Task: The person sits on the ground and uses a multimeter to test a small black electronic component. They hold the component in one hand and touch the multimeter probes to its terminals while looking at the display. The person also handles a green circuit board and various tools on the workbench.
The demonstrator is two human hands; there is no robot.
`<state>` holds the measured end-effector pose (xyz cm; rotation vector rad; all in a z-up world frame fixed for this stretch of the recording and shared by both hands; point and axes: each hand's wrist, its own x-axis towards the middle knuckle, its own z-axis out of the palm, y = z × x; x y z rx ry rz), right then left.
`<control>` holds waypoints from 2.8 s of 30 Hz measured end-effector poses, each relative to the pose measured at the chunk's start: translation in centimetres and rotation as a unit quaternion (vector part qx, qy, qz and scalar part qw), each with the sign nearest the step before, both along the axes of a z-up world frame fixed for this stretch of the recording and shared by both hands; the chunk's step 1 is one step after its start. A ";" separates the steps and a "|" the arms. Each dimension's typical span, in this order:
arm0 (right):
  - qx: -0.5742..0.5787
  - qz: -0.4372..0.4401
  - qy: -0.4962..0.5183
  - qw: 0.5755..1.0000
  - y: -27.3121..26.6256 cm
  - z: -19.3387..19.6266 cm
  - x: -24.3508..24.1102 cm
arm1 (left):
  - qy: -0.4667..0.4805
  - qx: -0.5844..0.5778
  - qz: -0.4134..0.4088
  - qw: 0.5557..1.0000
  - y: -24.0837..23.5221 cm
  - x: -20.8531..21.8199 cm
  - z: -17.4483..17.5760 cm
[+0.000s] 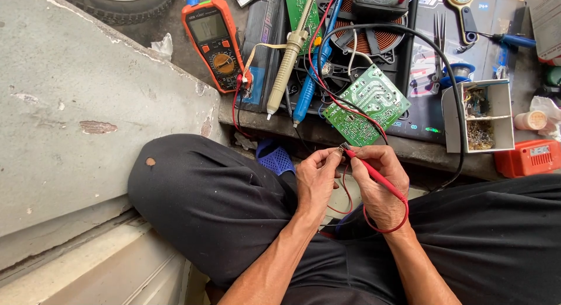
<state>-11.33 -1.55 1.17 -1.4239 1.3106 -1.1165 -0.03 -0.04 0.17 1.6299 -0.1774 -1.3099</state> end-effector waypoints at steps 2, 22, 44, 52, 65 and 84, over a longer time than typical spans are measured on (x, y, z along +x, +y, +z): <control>-0.003 0.000 0.001 1.000 0.0 0.0 0.1 | -0.003 -0.004 -0.004 1.000 0.0 0.1 0.1; -0.016 0.019 0.001 1.000 0.0 0.1 -0.4 | 0.088 0.039 -0.013 0.995 0.1 -0.1 -2.1; -0.024 0.027 0.018 0.999 0.8 0.6 0.8 | 0.036 0.051 0.023 0.998 0.2 0.5 -0.5; -0.029 0.027 0.030 0.999 0.7 0.6 0.8 | 0.030 0.047 0.029 0.998 0.2 0.4 -0.3; -0.028 0.025 0.040 0.999 0.6 0.8 0.7 | 0.027 0.045 0.029 0.998 0.3 0.3 -0.8; -0.022 0.026 0.044 0.998 0.6 0.9 0.7 | 0.013 0.035 0.028 0.999 0.3 0.0 -0.9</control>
